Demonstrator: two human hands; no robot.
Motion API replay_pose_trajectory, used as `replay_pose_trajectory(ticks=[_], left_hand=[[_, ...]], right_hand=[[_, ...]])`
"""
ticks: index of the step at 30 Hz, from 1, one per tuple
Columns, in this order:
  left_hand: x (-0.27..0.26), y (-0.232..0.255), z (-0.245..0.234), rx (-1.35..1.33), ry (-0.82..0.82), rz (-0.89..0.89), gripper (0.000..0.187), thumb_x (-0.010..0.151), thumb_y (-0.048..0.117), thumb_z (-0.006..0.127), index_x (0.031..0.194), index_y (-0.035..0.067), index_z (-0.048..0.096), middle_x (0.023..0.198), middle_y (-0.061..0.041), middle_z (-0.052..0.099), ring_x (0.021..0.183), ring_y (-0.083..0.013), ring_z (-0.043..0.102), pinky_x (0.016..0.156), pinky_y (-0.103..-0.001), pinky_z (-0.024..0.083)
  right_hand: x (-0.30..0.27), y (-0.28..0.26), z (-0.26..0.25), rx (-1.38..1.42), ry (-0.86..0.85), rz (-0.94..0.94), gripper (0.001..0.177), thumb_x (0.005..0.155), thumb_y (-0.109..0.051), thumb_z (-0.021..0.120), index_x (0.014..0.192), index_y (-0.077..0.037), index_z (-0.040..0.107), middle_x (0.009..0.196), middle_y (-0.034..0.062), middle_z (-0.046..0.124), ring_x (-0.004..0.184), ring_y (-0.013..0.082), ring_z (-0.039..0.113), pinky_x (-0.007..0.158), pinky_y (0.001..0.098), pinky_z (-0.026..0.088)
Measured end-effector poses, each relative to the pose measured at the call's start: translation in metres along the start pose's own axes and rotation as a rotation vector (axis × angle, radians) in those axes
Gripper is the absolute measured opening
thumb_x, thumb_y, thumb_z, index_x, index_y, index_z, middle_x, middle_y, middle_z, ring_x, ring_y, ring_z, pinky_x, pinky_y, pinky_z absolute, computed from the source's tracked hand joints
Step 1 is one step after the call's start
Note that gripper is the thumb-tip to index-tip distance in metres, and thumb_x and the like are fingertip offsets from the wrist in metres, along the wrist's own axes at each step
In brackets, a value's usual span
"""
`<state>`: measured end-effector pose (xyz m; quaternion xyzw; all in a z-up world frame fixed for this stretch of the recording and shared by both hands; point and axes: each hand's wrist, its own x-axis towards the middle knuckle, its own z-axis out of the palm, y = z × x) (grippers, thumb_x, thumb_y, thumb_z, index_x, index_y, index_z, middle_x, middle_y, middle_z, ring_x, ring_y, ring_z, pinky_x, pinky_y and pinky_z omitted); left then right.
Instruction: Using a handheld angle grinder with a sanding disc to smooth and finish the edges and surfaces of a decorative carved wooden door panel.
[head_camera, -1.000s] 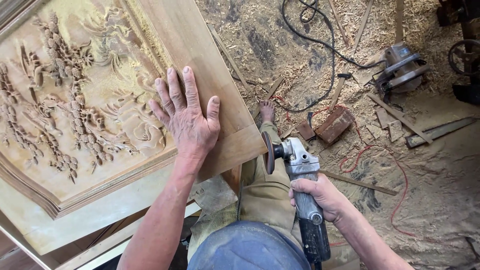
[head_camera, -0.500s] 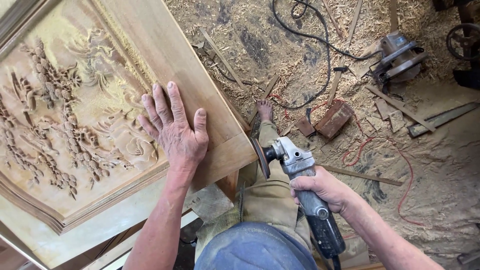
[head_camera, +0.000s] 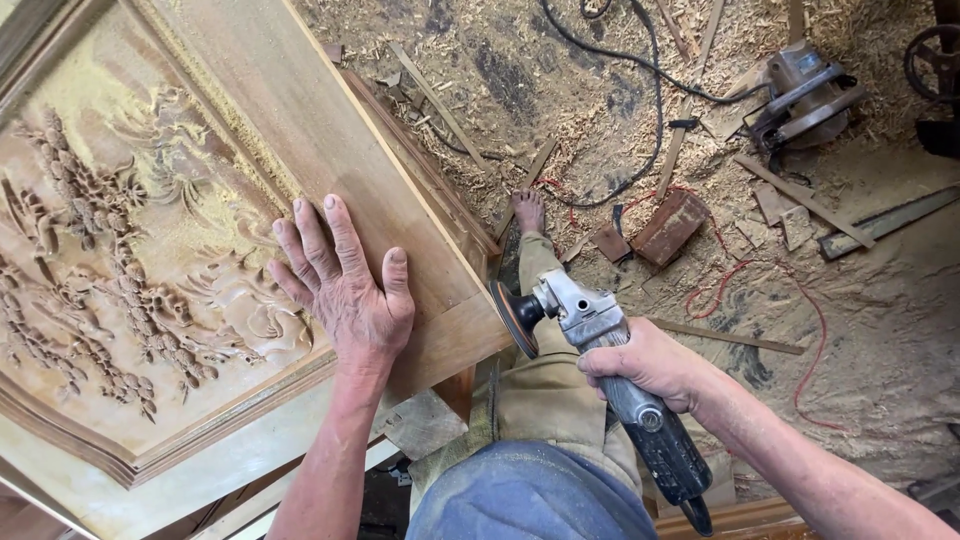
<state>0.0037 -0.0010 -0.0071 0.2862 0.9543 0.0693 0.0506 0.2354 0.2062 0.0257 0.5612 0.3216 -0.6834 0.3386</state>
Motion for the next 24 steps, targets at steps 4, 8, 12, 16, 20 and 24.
replay_pose_trajectory(ticks=[4, 8, 12, 16, 20, 24], left_hand=[[0.001, 0.001, -0.003, -0.002, -0.015, 0.007, 0.078, 0.107, 0.061, 0.035, 0.167, 0.012, 0.028, 0.173, -0.015, 0.018, 0.162, -0.0387, 0.011, 0.128, -0.058, -0.003], [0.002, 0.002, -0.005, 0.018, -0.009, 0.004, 0.078, 0.107, 0.062, 0.03, 0.166, 0.011, 0.028, 0.173, -0.016, 0.02, 0.162, -0.0397, 0.012, 0.129, -0.058, -0.002], [0.003, 0.002, -0.003, 0.013, -0.005, 0.015, 0.078, 0.107, 0.062, 0.032, 0.166, 0.011, 0.029, 0.173, -0.016, 0.02, 0.162, -0.0396, 0.014, 0.129, -0.058, -0.001], [0.003, 0.002, -0.005, -0.003, -0.01, 0.01, 0.077, 0.106, 0.061, 0.034, 0.166, 0.013, 0.027, 0.174, -0.015, 0.019, 0.162, -0.0388, 0.013, 0.129, -0.059, -0.001], [0.003, -0.002, 0.0, 0.018, 0.032, 0.023, 0.076, 0.107, 0.062, 0.031, 0.165, 0.013, 0.029, 0.172, -0.016, 0.022, 0.161, -0.0412, 0.016, 0.129, -0.059, 0.001], [0.001, -0.007, 0.005, -0.065, 0.058, 0.059, 0.079, 0.102, 0.055, 0.055, 0.166, 0.016, 0.03, 0.171, -0.02, 0.019, 0.157, -0.0448, 0.01, 0.121, -0.065, 0.002]], right_hand=[[0.002, -0.017, -0.002, -0.05, -0.033, 0.012, 0.014, 0.071, 0.003, 0.074, 0.079, 0.004, 0.062, 0.066, 0.0179, 0.064, 0.052, 0.024, 0.057, 0.047, 0.0372, 0.051], [0.001, -0.045, 0.007, -0.079, -0.014, -0.016, 0.013, 0.068, 0.003, 0.073, 0.074, 0.003, 0.062, 0.063, 0.0168, 0.062, 0.049, 0.0227, 0.054, 0.045, 0.0362, 0.048], [0.006, -0.081, 0.014, -0.159, -0.078, -0.107, 0.008, 0.07, -0.001, 0.072, 0.074, 0.0, 0.065, 0.066, 0.0139, 0.067, 0.055, 0.0215, 0.058, 0.053, 0.0346, 0.051], [-0.004, -0.084, 0.012, -0.172, -0.116, -0.085, 0.011, 0.072, 0.0, 0.07, 0.081, 0.0, 0.064, 0.071, 0.0145, 0.067, 0.056, 0.0211, 0.057, 0.055, 0.0356, 0.053], [-0.005, -0.034, 0.002, -0.107, -0.113, 0.044, 0.023, 0.072, 0.005, 0.071, 0.093, 0.005, 0.062, 0.079, 0.0185, 0.066, 0.057, 0.0249, 0.059, 0.054, 0.0395, 0.055], [-0.006, -0.011, 0.009, 0.038, 0.06, -0.075, 0.018, 0.057, 0.01, 0.076, 0.068, 0.015, 0.064, 0.052, 0.03, 0.061, 0.046, 0.0377, 0.069, 0.043, 0.0459, 0.057]])
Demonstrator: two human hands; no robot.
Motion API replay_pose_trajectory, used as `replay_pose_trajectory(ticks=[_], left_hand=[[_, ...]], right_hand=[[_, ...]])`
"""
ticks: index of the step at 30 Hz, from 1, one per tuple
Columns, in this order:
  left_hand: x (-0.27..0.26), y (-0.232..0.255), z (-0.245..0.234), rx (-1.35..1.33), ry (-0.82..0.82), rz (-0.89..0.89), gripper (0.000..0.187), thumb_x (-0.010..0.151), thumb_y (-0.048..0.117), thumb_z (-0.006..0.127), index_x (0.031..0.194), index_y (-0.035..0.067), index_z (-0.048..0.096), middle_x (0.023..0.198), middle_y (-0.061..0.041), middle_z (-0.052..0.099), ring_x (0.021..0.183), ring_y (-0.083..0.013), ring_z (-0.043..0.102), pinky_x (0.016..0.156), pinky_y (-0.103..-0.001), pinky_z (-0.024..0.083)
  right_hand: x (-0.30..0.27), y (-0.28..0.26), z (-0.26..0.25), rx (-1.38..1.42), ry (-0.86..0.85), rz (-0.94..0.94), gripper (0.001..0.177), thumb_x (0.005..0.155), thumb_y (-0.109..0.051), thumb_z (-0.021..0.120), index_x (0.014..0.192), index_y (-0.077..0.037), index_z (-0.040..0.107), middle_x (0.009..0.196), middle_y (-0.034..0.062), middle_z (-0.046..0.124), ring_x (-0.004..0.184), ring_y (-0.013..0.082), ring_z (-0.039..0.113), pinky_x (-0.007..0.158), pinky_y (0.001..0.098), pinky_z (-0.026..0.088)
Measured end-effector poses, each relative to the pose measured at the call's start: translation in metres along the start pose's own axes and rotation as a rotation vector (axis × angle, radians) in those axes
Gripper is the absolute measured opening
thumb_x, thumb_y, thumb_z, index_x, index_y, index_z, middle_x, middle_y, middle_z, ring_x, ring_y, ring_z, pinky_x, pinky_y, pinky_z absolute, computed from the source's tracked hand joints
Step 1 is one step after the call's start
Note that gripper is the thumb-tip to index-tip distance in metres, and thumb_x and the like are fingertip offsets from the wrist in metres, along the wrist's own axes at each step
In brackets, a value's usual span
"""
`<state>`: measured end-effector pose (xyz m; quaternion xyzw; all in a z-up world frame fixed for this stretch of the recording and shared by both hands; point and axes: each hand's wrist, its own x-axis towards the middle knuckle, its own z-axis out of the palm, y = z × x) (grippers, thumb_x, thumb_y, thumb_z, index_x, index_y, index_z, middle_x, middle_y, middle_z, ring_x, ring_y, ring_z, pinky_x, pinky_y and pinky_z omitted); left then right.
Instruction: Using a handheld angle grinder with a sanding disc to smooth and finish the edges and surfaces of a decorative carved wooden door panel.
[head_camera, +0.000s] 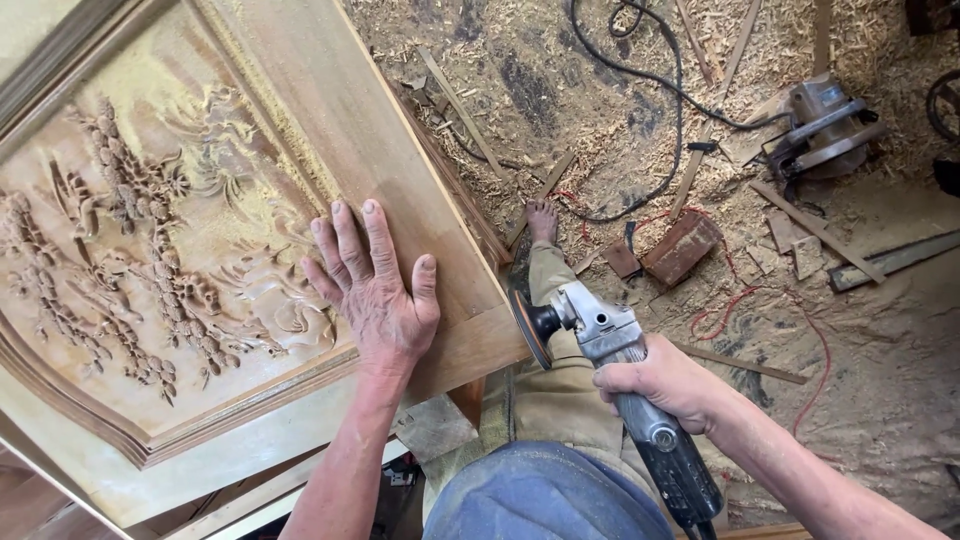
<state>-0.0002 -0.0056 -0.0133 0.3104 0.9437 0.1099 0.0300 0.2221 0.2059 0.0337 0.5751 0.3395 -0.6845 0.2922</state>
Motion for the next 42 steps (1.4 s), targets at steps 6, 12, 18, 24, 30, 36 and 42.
replay_pose_trajectory(ticks=[6, 12, 18, 24, 30, 36, 42], left_hand=[[0.0, 0.002, 0.001, 0.011, -0.017, -0.009, 0.078, 0.102, 0.054, 0.054, 0.166, 0.018, 0.027, 0.172, -0.021, 0.016, 0.158, -0.0454, 0.008, 0.121, -0.067, 0.002], [0.001, 0.002, 0.0, 0.01, -0.009, 0.012, 0.076, 0.103, 0.052, 0.053, 0.166, 0.018, 0.027, 0.172, -0.021, 0.016, 0.158, -0.0466, 0.009, 0.12, -0.068, 0.002], [0.003, -0.001, 0.002, 0.008, -0.006, 0.039, 0.075, 0.103, 0.053, 0.05, 0.165, 0.017, 0.03, 0.171, -0.023, 0.017, 0.157, -0.0476, 0.01, 0.12, -0.068, 0.003], [0.004, -0.006, 0.007, 0.032, -0.034, 0.068, 0.075, 0.106, 0.058, 0.041, 0.166, 0.015, 0.03, 0.17, -0.023, 0.018, 0.156, -0.0462, 0.012, 0.12, -0.064, 0.008], [0.002, -0.004, -0.002, 0.023, -0.083, 0.04, 0.076, 0.106, 0.058, 0.041, 0.168, 0.017, 0.024, 0.171, -0.021, 0.014, 0.157, -0.0426, 0.009, 0.122, -0.062, 0.007], [-0.001, -0.005, -0.002, 0.02, -0.099, 0.004, 0.074, 0.109, 0.058, 0.039, 0.169, 0.021, 0.021, 0.172, -0.017, 0.013, 0.158, -0.0375, 0.007, 0.124, -0.061, 0.007], [-0.001, -0.001, -0.004, 0.007, -0.092, -0.002, 0.071, 0.11, 0.056, 0.04, 0.169, 0.022, 0.021, 0.172, -0.016, 0.014, 0.158, -0.0364, 0.009, 0.124, -0.064, 0.009]], right_hand=[[0.009, -0.005, 0.0, -0.007, -0.002, -0.027, 0.016, 0.059, 0.007, 0.077, 0.068, 0.014, 0.065, 0.053, 0.029, 0.062, 0.046, 0.0368, 0.069, 0.044, 0.0449, 0.059], [0.01, -0.039, 0.014, -0.045, -0.002, -0.058, 0.016, 0.059, 0.007, 0.077, 0.066, 0.015, 0.065, 0.052, 0.0273, 0.062, 0.046, 0.0352, 0.069, 0.044, 0.0436, 0.058], [0.028, -0.078, 0.024, -0.092, -0.032, -0.105, 0.017, 0.059, 0.001, 0.077, 0.066, 0.011, 0.066, 0.052, 0.025, 0.061, 0.045, 0.0332, 0.067, 0.042, 0.0432, 0.055], [0.021, -0.1, 0.009, -0.037, -0.099, -0.211, 0.019, 0.061, -0.004, 0.076, 0.073, 0.008, 0.066, 0.055, 0.0203, 0.061, 0.047, 0.0288, 0.066, 0.043, 0.0406, 0.055], [0.012, -0.004, -0.036, 0.045, -0.068, -0.092, 0.026, 0.061, -0.002, 0.08, 0.079, 0.01, 0.065, 0.057, 0.0229, 0.06, 0.047, 0.0322, 0.065, 0.043, 0.0438, 0.056], [0.03, 0.078, -0.044, 0.126, -0.078, -0.055, 0.025, 0.061, 0.002, 0.079, 0.08, 0.01, 0.063, 0.057, 0.0229, 0.061, 0.047, 0.0325, 0.067, 0.044, 0.0424, 0.057], [0.027, 0.082, -0.034, 0.113, -0.121, -0.071, 0.029, 0.061, 0.001, 0.08, 0.084, 0.008, 0.064, 0.06, 0.023, 0.063, 0.048, 0.0335, 0.068, 0.046, 0.0423, 0.056]])
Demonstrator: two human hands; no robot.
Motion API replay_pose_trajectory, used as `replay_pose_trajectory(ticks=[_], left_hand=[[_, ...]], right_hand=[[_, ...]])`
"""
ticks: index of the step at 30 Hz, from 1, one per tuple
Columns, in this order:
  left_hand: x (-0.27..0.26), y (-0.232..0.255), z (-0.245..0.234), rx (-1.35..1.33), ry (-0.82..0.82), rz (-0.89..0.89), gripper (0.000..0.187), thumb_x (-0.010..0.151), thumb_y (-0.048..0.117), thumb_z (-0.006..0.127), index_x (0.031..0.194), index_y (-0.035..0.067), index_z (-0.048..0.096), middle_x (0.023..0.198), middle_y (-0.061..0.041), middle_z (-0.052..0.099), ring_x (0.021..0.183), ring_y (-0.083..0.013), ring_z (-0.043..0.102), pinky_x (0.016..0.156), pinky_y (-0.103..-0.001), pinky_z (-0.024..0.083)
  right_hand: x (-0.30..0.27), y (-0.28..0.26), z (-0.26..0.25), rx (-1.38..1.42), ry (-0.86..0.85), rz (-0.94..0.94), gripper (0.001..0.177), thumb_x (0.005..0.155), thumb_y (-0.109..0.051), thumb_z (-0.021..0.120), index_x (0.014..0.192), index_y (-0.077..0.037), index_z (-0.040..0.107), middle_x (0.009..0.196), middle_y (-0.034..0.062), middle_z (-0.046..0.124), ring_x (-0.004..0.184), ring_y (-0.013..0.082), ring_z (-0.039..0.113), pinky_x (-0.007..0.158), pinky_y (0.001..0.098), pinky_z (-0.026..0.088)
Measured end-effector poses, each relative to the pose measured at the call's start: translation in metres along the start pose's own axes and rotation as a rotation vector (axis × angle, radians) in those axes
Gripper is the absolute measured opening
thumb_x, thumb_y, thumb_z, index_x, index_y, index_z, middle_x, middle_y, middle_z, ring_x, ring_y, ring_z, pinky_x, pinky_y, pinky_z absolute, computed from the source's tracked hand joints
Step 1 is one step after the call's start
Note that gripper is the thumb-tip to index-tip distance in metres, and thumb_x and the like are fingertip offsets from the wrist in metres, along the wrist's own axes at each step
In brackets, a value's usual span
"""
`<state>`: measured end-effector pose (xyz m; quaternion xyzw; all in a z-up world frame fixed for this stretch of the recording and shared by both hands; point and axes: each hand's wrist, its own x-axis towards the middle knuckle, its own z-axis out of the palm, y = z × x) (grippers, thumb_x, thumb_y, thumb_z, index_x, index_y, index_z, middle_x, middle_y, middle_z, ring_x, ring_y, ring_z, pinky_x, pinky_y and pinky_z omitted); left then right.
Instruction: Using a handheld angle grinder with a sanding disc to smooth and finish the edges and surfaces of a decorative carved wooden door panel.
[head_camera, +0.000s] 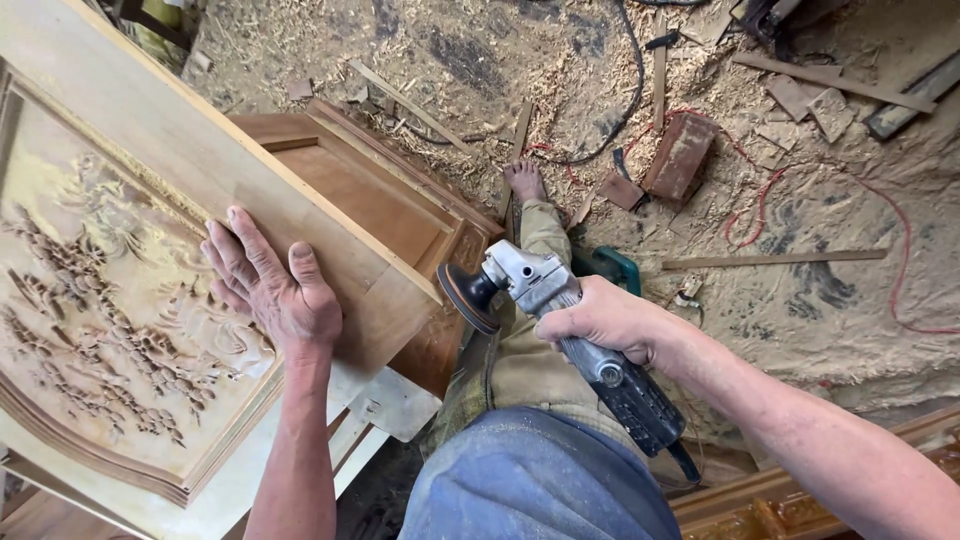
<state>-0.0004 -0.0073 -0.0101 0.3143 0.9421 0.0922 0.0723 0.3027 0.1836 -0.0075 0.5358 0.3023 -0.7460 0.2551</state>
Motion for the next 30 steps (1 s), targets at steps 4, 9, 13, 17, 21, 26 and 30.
replay_pose_trajectory(ticks=[4, 9, 13, 17, 21, 26, 30], left_hand=[[0.001, 0.002, -0.002, 0.007, -0.002, -0.004, 0.07, 0.111, 0.055, 0.04, 0.169, 0.021, 0.021, 0.171, -0.018, 0.016, 0.157, -0.0381, 0.01, 0.124, -0.064, 0.011], [0.001, 0.002, -0.002, 0.021, 0.004, -0.005, 0.07, 0.11, 0.054, 0.041, 0.169, 0.021, 0.021, 0.171, -0.017, 0.015, 0.158, -0.0375, 0.01, 0.124, -0.064, 0.011], [0.001, 0.007, -0.005, 0.022, 0.009, -0.004, 0.07, 0.11, 0.053, 0.041, 0.169, 0.021, 0.022, 0.171, -0.018, 0.017, 0.157, -0.0396, 0.012, 0.122, -0.066, 0.011], [0.0, 0.006, -0.003, 0.006, 0.028, -0.002, 0.07, 0.11, 0.053, 0.044, 0.169, 0.021, 0.023, 0.171, -0.018, 0.016, 0.157, -0.0404, 0.012, 0.122, -0.067, 0.011], [0.0, 0.005, -0.005, 0.006, 0.044, 0.005, 0.072, 0.108, 0.056, 0.043, 0.167, 0.021, 0.025, 0.17, -0.019, 0.018, 0.157, -0.0408, 0.012, 0.121, -0.066, 0.011], [0.001, 0.002, -0.002, -0.008, 0.06, 0.015, 0.072, 0.107, 0.056, 0.046, 0.167, 0.02, 0.027, 0.169, -0.019, 0.02, 0.157, -0.0406, 0.013, 0.121, -0.066, 0.011], [0.001, 0.003, -0.002, -0.004, 0.052, 0.019, 0.073, 0.107, 0.056, 0.046, 0.167, 0.021, 0.026, 0.169, -0.019, 0.02, 0.157, -0.0406, 0.013, 0.121, -0.065, 0.011]], right_hand=[[0.0, -0.001, 0.01, 0.035, -0.008, 0.003, 0.029, 0.061, 0.0, 0.079, 0.084, 0.009, 0.063, 0.06, 0.0221, 0.063, 0.05, 0.032, 0.068, 0.048, 0.0413, 0.056], [0.0, -0.006, 0.023, 0.072, -0.031, 0.028, 0.032, 0.061, 0.002, 0.08, 0.086, 0.009, 0.062, 0.061, 0.0227, 0.063, 0.051, 0.0322, 0.068, 0.05, 0.0415, 0.056], [-0.003, -0.003, 0.024, 0.117, -0.004, 0.032, 0.029, 0.061, 0.004, 0.078, 0.085, 0.011, 0.062, 0.06, 0.0245, 0.063, 0.05, 0.0337, 0.069, 0.05, 0.0427, 0.058], [-0.003, -0.003, 0.027, 0.106, -0.018, 0.041, 0.032, 0.06, 0.004, 0.08, 0.085, 0.01, 0.062, 0.06, 0.0243, 0.063, 0.05, 0.0342, 0.069, 0.051, 0.0432, 0.058], [-0.002, -0.006, 0.028, 0.084, 0.006, 0.0, 0.021, 0.061, 0.007, 0.076, 0.078, 0.012, 0.065, 0.058, 0.0246, 0.062, 0.049, 0.0336, 0.068, 0.049, 0.0415, 0.057], [0.006, -0.006, 0.026, 0.084, 0.024, 0.005, 0.024, 0.062, 0.006, 0.078, 0.08, 0.012, 0.063, 0.058, 0.0255, 0.062, 0.049, 0.0338, 0.068, 0.049, 0.0424, 0.057], [0.005, -0.011, 0.023, 0.068, 0.029, 0.007, 0.024, 0.061, 0.006, 0.078, 0.08, 0.012, 0.062, 0.058, 0.0258, 0.062, 0.048, 0.0345, 0.068, 0.049, 0.0425, 0.058]])
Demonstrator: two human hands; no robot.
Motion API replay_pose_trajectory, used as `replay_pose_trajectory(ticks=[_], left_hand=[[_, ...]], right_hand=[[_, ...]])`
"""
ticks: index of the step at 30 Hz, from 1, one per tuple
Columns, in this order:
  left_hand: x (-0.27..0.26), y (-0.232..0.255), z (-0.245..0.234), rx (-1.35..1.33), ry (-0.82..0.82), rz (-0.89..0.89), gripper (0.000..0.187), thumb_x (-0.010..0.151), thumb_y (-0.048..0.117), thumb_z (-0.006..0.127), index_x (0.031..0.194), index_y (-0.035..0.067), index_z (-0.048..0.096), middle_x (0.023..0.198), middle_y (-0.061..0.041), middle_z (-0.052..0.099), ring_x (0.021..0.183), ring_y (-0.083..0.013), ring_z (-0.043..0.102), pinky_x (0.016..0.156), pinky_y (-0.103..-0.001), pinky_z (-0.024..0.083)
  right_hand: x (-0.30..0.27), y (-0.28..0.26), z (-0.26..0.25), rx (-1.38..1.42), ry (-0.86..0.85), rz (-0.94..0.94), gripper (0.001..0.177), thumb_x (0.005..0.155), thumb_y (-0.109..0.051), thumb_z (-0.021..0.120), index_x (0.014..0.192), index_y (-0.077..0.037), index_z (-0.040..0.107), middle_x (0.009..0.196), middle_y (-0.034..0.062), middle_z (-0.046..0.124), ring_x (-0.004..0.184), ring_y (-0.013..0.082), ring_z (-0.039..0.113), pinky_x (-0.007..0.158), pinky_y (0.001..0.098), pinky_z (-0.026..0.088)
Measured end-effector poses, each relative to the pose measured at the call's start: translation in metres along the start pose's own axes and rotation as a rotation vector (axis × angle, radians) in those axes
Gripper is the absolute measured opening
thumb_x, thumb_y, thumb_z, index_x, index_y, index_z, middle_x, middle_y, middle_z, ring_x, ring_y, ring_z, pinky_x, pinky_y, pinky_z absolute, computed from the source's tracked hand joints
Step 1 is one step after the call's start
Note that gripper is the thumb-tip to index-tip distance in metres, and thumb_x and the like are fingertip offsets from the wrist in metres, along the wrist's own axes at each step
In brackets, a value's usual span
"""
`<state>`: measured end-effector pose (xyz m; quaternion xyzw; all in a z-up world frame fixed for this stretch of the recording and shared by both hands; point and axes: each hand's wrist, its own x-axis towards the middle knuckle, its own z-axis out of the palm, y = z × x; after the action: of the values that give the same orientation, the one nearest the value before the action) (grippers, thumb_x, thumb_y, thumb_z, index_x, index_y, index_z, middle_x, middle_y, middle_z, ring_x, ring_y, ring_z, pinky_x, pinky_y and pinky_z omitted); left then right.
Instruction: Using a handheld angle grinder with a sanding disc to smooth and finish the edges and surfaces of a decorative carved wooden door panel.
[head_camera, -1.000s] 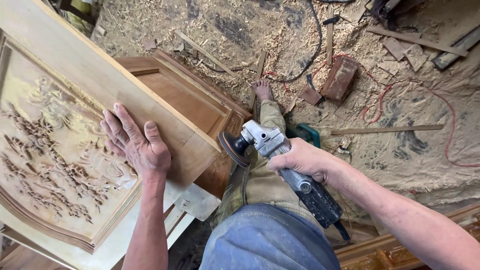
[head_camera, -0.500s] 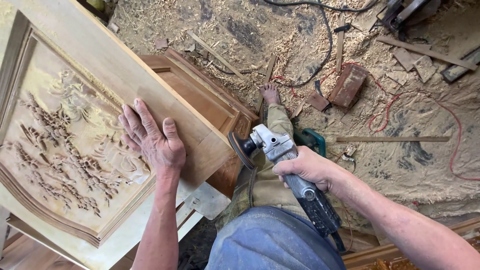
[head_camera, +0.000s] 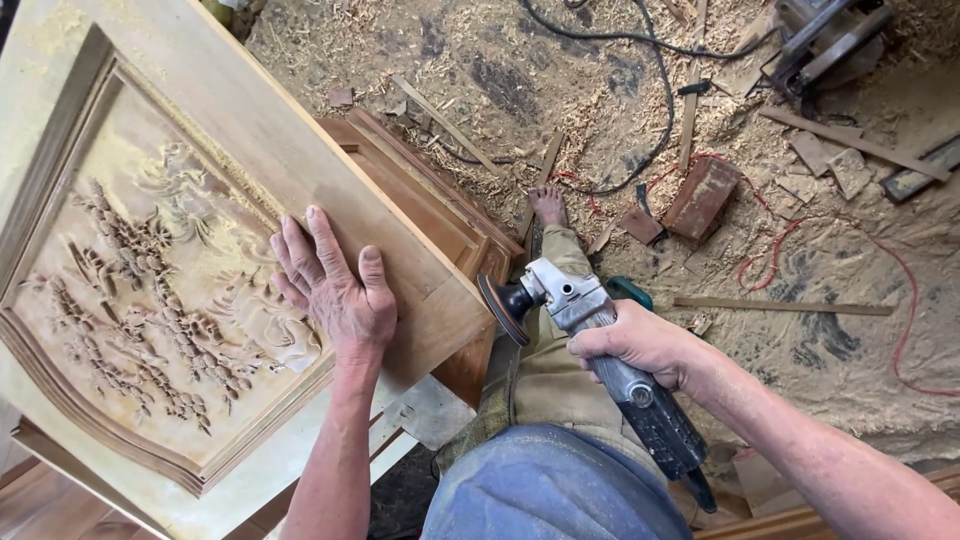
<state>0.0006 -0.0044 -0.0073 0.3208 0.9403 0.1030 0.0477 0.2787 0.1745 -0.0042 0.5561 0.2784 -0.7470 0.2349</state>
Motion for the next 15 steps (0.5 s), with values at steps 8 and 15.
replay_pose_trajectory(ticks=[8, 15], left_hand=[[0.001, -0.001, 0.001, 0.024, -0.009, 0.01, 0.073, 0.107, 0.058, 0.043, 0.167, 0.021, 0.026, 0.169, -0.019, 0.019, 0.157, -0.0403, 0.013, 0.121, -0.063, 0.011], [0.002, 0.001, 0.001, 0.015, 0.013, 0.024, 0.072, 0.108, 0.056, 0.041, 0.166, 0.018, 0.028, 0.168, -0.022, 0.021, 0.156, -0.0427, 0.015, 0.121, -0.062, 0.011]], right_hand=[[0.02, 0.001, -0.006, -0.037, -0.025, -0.019, 0.026, 0.062, 0.004, 0.08, 0.081, 0.009, 0.063, 0.058, 0.025, 0.064, 0.047, 0.0334, 0.069, 0.046, 0.0412, 0.058], [0.015, -0.015, -0.003, -0.043, -0.006, 0.006, 0.028, 0.061, 0.004, 0.08, 0.082, 0.009, 0.063, 0.057, 0.0242, 0.063, 0.046, 0.0328, 0.068, 0.044, 0.0407, 0.056]])
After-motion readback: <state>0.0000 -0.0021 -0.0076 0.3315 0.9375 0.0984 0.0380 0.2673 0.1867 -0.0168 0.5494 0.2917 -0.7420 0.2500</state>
